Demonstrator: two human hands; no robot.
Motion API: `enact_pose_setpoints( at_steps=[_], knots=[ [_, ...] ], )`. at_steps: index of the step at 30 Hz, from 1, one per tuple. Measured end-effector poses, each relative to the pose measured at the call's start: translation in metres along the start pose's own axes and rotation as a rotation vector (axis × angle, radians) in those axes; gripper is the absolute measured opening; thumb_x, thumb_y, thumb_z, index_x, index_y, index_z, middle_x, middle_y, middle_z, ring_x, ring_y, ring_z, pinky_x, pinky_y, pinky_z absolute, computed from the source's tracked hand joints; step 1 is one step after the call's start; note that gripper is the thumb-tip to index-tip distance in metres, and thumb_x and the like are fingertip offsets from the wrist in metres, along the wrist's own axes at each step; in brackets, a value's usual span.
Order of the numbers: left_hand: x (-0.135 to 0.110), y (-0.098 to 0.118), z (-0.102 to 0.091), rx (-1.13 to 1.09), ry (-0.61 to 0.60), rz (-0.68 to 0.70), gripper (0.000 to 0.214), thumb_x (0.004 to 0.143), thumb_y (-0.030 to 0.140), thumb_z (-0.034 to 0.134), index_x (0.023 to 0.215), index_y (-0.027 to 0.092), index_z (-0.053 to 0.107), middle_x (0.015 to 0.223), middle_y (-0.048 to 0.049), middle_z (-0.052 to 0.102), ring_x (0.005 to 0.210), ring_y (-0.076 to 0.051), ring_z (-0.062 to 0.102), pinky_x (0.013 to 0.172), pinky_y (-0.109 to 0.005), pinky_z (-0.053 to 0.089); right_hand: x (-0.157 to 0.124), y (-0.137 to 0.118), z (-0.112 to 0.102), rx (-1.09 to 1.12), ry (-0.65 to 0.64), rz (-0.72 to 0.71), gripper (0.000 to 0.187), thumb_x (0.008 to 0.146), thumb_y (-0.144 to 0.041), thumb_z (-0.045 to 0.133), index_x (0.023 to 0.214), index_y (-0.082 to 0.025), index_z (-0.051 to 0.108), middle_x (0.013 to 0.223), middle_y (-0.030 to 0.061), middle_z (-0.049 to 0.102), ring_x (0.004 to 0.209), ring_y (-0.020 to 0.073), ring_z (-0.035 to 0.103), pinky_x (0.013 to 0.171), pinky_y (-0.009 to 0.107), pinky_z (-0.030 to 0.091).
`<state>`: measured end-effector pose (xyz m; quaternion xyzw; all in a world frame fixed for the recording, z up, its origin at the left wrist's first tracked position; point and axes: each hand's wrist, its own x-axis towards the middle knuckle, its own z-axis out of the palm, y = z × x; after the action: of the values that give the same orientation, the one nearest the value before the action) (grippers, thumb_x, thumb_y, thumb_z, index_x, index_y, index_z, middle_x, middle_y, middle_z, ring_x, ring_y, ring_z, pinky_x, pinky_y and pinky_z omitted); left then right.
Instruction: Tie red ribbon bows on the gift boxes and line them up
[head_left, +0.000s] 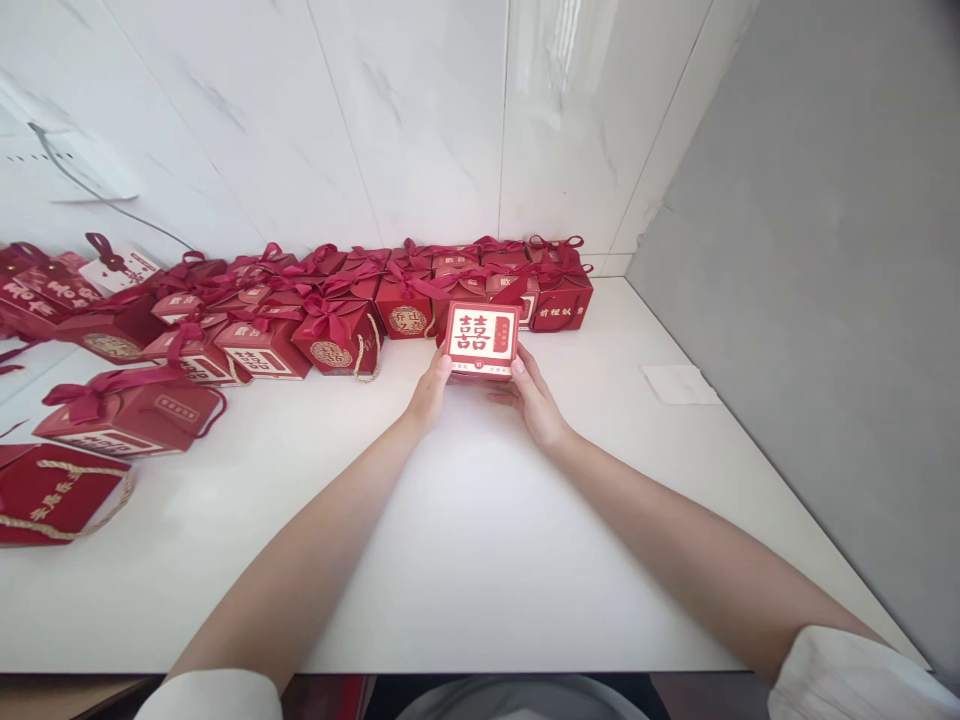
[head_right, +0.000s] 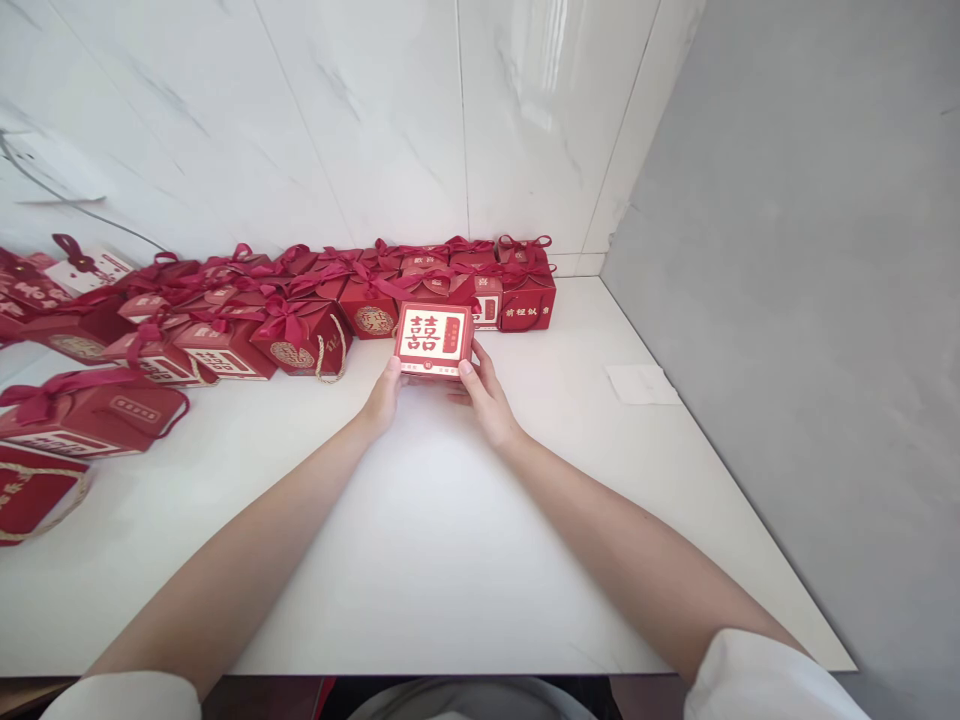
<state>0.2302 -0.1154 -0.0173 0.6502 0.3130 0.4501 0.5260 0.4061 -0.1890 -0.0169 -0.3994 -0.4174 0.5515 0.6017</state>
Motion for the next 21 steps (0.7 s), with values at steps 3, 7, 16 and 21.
enact_pose_setpoints(
  at_steps=[3,7,16,21],
  knots=[
    [-0.002,0.003,-0.002,-0.041,-0.041,0.030,0.078,0.085,0.064,0.055,0.150,0.023,0.041,0.159,-0.0076,0.040,0.148,-0.035,0.031,0.121,-0.051,0.029,-0.002,-0.002,0.002,0.053,-0.011,-0.109,0.067,0.089,-0.054,0.060,0.149,-0.040,0.037,0.154,-0.0034,0.047,0.135,0.0240,0.052,0.102,0.041,0.052],
    [-0.005,0.007,-0.005,-0.022,-0.195,0.043,0.088,0.077,0.051,0.073,0.152,0.024,0.035,0.159,-0.0101,0.038,0.148,-0.038,0.030,0.122,-0.054,0.026,-0.002,-0.006,0.007,0.186,0.008,-0.247,0.053,0.092,-0.057,0.053,0.140,-0.033,0.052,0.147,-0.0019,0.056,0.138,0.0222,0.049,0.115,0.042,0.041],
    [-0.006,0.007,-0.009,0.109,-0.340,0.065,0.104,0.067,0.040,0.086,0.152,0.035,0.028,0.160,-0.0082,0.033,0.150,-0.037,0.026,0.122,-0.059,0.024,0.008,-0.001,0.004,0.344,0.149,-0.075,0.047,0.091,-0.064,0.050,0.106,-0.025,0.072,0.104,-0.0009,0.078,0.099,0.0229,0.073,0.088,0.039,0.060],
    [-0.005,0.002,-0.006,0.135,-0.324,0.128,0.107,0.063,0.040,0.088,0.151,0.029,0.028,0.160,-0.0132,0.032,0.148,-0.038,0.030,0.122,-0.058,0.026,0.009,-0.004,0.003,0.351,0.168,-0.059,0.038,0.091,-0.056,0.054,0.100,-0.024,0.072,0.098,-0.0010,0.079,0.093,0.0227,0.075,0.082,0.037,0.062]
  ],
)
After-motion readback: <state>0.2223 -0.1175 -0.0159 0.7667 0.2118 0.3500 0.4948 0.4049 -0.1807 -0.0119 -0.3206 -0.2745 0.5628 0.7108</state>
